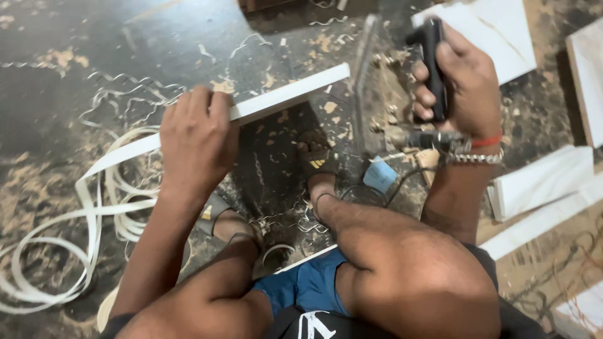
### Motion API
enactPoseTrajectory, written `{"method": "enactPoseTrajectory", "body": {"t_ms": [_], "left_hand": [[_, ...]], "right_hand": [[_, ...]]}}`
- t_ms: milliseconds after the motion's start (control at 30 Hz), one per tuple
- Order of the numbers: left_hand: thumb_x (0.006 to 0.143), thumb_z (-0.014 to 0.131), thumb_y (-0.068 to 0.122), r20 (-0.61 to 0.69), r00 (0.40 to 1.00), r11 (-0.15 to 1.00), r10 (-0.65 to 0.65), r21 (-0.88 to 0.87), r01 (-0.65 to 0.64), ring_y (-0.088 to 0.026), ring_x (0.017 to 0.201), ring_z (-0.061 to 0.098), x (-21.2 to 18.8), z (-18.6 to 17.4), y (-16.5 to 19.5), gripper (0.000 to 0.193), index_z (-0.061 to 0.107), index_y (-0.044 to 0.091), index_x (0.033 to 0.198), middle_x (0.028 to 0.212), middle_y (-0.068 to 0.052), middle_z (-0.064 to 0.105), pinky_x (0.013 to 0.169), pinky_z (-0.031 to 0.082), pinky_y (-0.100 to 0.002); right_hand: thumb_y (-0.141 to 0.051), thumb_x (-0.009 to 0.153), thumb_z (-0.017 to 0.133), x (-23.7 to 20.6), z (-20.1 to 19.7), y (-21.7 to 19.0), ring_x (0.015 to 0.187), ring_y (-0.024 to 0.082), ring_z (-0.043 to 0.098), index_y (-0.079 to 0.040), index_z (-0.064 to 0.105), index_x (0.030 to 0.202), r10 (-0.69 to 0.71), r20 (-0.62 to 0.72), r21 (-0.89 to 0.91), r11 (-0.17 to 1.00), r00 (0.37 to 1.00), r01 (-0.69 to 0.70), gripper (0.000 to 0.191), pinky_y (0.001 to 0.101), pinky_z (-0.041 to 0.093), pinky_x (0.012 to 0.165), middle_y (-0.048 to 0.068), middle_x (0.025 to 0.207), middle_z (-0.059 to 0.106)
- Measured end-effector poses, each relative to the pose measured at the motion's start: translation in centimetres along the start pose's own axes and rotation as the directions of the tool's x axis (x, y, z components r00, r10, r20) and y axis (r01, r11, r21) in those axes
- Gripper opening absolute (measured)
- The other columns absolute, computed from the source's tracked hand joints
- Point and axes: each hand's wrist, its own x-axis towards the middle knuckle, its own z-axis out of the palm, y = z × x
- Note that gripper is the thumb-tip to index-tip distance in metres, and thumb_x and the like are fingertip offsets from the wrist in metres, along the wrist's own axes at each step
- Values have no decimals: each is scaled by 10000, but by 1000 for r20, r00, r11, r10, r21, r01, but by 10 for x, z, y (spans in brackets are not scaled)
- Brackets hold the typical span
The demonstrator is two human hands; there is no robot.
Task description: The person smooths a marble-patterned panel with a sanding block, then applies a white edge banding strip to the panel's edge using a handheld iron. The person presses the strip along the edge and smooths it by hand.
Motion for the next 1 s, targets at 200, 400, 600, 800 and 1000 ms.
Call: {"method": "enactPoseTrajectory", "body": {"t_ms": [200, 400, 600, 800, 1000], "left_hand": [[1003, 721, 121, -29, 1000, 1000, -4, -7, 4, -269, 923, 600, 6, 5, 13, 91, 675, 43, 1018, 960, -116, 599, 827, 455, -405], [1005, 682, 146, 54, 999, 975, -9, 224, -3, -183, 839, 582, -8, 16, 14, 78, 698, 80, 1043, 1016, -75, 659, 765, 409, -319], [980, 720, 126, 8, 999, 961, -33, 275, 29, -190, 916, 613, -18, 5, 20, 80, 695, 97, 1050, 1053, -52, 665, 822, 455, -321], [984, 768, 195, -16, 994, 993, -105, 59, 106, -270, 933, 638, -15, -12, 19, 142, 714, 74, 1034, 1047, -94, 668, 822, 494, -405], [947, 693, 97, -100, 994, 997, -39, 63, 46, -223, 900, 637, -25, -11, 8, 137, 737, 75, 1074, 1013, -69, 672, 750, 486, -355]], "right_hand": [[-273, 1147, 545, -50, -139, 59, 754, 156, 628, -18, 548, 1413, 9, -317, -459, 873, 948, -162, 368, 339, 557, 648, 78, 918, 644], [-629, 1051, 529, -47, -271, 153, 827, 462, 663, 38, 686, 841, -226, -673, -738, 144, 704, -659, 717, 536, 502, 750, 312, 871, 672], [-675, 907, 553, -45, -305, 189, 851, 490, 670, -49, 778, 854, -280, -709, -687, 69, 647, -723, 667, 554, 531, 755, 270, 886, 713], [-350, 941, 759, 5, -193, 135, 948, 410, 701, -20, 761, 1148, -609, -138, -952, -136, 781, -274, 390, 511, 554, 815, 214, 1040, 734], [-282, 1018, 852, 24, 38, 66, 1187, 298, 656, -29, 687, 1313, -455, 620, -749, -103, 639, 654, 422, 429, 513, 1054, 149, 1231, 707]]}}
